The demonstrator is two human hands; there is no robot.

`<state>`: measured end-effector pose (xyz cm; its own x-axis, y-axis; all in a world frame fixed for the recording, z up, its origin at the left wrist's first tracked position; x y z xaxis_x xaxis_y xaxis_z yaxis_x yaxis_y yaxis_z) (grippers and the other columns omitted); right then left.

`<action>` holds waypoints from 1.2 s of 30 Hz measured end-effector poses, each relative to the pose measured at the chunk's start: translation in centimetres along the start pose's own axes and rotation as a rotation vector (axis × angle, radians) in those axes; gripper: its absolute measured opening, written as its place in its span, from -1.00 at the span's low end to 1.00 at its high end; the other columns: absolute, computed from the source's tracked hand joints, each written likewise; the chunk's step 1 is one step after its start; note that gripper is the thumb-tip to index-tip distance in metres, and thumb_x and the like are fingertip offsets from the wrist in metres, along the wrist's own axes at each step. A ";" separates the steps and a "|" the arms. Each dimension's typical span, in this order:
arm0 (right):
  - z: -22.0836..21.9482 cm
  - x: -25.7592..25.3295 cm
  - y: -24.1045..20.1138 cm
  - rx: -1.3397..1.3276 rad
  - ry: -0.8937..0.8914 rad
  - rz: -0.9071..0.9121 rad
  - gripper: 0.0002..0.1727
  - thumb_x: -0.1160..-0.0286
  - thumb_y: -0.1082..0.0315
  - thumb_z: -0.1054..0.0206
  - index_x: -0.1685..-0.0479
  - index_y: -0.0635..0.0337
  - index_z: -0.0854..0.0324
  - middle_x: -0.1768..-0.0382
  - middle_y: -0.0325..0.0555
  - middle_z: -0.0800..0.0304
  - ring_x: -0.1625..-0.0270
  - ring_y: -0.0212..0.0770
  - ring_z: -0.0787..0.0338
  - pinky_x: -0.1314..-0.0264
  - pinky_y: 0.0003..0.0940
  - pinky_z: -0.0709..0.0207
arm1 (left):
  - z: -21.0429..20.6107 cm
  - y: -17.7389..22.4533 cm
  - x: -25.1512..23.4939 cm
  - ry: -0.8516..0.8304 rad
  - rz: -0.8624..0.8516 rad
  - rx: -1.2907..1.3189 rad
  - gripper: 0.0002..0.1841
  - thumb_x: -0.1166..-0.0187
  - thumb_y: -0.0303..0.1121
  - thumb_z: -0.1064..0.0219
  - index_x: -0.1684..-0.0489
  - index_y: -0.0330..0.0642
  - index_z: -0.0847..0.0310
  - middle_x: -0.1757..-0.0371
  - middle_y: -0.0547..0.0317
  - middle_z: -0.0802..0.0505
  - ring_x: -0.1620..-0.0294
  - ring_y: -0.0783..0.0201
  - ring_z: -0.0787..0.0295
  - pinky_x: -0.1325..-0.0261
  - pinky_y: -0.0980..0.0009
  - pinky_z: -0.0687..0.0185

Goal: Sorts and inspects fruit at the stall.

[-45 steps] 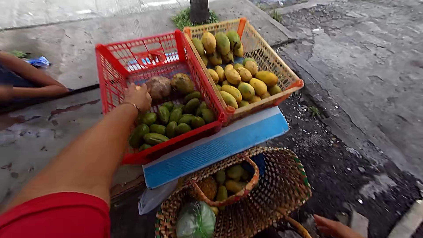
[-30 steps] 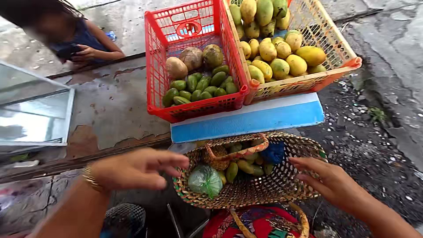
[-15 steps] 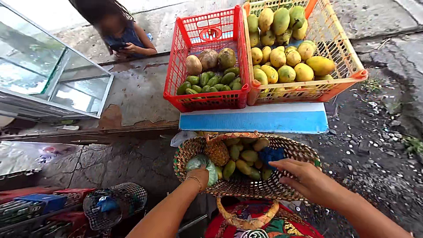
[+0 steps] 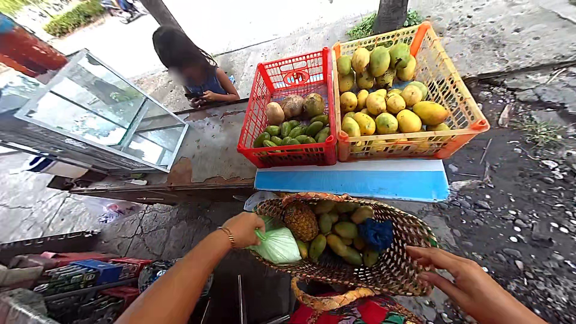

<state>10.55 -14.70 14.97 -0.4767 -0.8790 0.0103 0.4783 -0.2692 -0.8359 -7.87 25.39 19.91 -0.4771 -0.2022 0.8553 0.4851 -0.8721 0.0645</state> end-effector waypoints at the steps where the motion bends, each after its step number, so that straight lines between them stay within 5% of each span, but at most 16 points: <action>1: 0.0 -0.4 -0.1 -0.010 0.001 0.006 -0.54 -0.53 0.30 -0.35 -0.39 0.26 -0.69 -0.21 0.13 -0.84 -0.06 -0.04 -0.91 -0.19 -0.15 -0.78 | 1.3 -0.4 2.2 0.031 -0.027 0.018 -0.71 -0.57 -0.32 -0.47 -0.16 -0.24 -0.78 -0.16 -0.21 -0.84 -0.29 -0.19 -0.73 -0.43 -0.19 -0.49; 6: -0.2 -3.5 -1.3 -0.032 -0.033 0.088 -0.55 -0.52 0.37 -0.35 -0.41 0.27 -0.68 -0.23 0.14 -0.83 -0.11 0.02 -0.90 -0.25 -0.08 -0.77 | 7.1 -3.2 10.9 0.334 -0.074 0.052 -0.87 -0.47 -0.50 -0.50 0.10 -0.25 -0.86 0.09 -0.07 -0.90 0.00 -0.02 -0.82 -0.22 -0.05 -0.62; 11: 0.0 -4.5 -2.4 -0.030 -0.046 0.048 -0.54 -0.57 0.39 -0.36 -0.44 0.34 -0.63 -0.27 0.25 -0.79 -0.15 0.13 -0.88 -0.30 0.01 -0.73 | 12.6 -8.4 13.1 0.494 0.052 0.037 -0.92 -0.38 -0.45 -0.61 0.26 -0.09 -0.88 0.30 0.14 -0.88 0.20 0.16 -0.79 0.02 0.03 -0.66; 18: -2.6 -4.4 -5.0 -0.009 -0.027 -0.152 -0.53 -0.60 0.45 -0.31 -0.48 0.45 -0.55 -0.30 0.45 -0.71 -0.22 0.33 -0.82 -0.38 0.19 -0.64 | 18.0 -18.9 6.3 0.693 0.253 0.148 -0.83 -0.40 -0.33 -0.62 0.18 -0.16 -0.84 0.18 -0.08 -0.87 0.01 -0.11 -0.80 -0.14 -0.25 -0.60; 24: -6.7 -6.9 -10.5 0.017 0.021 -0.243 -0.53 -0.65 0.42 -0.29 -0.50 0.46 -0.52 -0.35 0.43 -0.69 -0.31 0.31 -0.79 -0.46 0.16 -0.60 | 20.2 -24.5 -2.2 0.957 0.307 0.532 -0.70 -0.53 -0.46 -0.44 -0.16 -0.39 -0.68 -0.09 -0.42 -0.79 -0.22 -0.36 -0.72 -0.31 -0.34 -0.51; 28: -7.5 -5.7 -11.9 0.060 0.137 -0.333 -0.53 -0.63 0.41 -0.31 -0.48 0.46 -0.54 -0.32 0.42 -0.71 -0.25 0.29 -0.82 -0.39 0.13 -0.66 | 18.8 -24.9 -8.2 1.023 0.213 0.793 -0.68 -0.60 -0.49 -0.33 -0.26 -0.43 -0.58 -0.15 -0.44 -0.76 -0.22 -0.34 -0.70 -0.29 -0.32 -0.51; 32: -7.9 -2.9 -11.6 0.097 0.206 -0.429 -0.52 -0.62 0.37 -0.30 -0.48 0.39 -0.57 -0.31 0.32 -0.75 -0.21 0.16 -0.86 -0.33 0.02 -0.72 | 14.8 -21.0 -12.8 0.814 0.020 0.713 -0.62 -0.55 -0.46 -0.42 -0.29 -0.42 -0.59 -0.24 -0.45 -0.72 -0.29 -0.36 -0.67 -0.36 -0.33 -0.50; 36: -8.2 -2.3 -10.6 0.119 0.243 -0.445 -0.52 -0.58 0.31 -0.29 -0.46 0.30 -0.62 -0.27 0.19 -0.80 -0.17 0.02 -0.88 -0.26 -0.09 -0.77 | 9.9 -19.7 -13.1 0.802 -0.128 0.880 -0.42 -0.44 -0.46 -0.54 -0.49 -0.25 -0.48 -0.59 -0.46 -0.36 -0.06 -0.22 -0.80 -0.08 -0.09 -0.81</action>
<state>0.56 -6.57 19.30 -0.8036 -0.5563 0.2117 0.2636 -0.6515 -0.7114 -3.91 49.68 12.53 -0.7281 -0.6289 0.2727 0.5863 -0.3653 0.7231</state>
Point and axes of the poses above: each hand's wrist, its own x-axis away from the middle knuckle, its own z-axis out of the back of the hand, y = z × x, the point moved 7 cm from there along -x, towards the middle knuckle
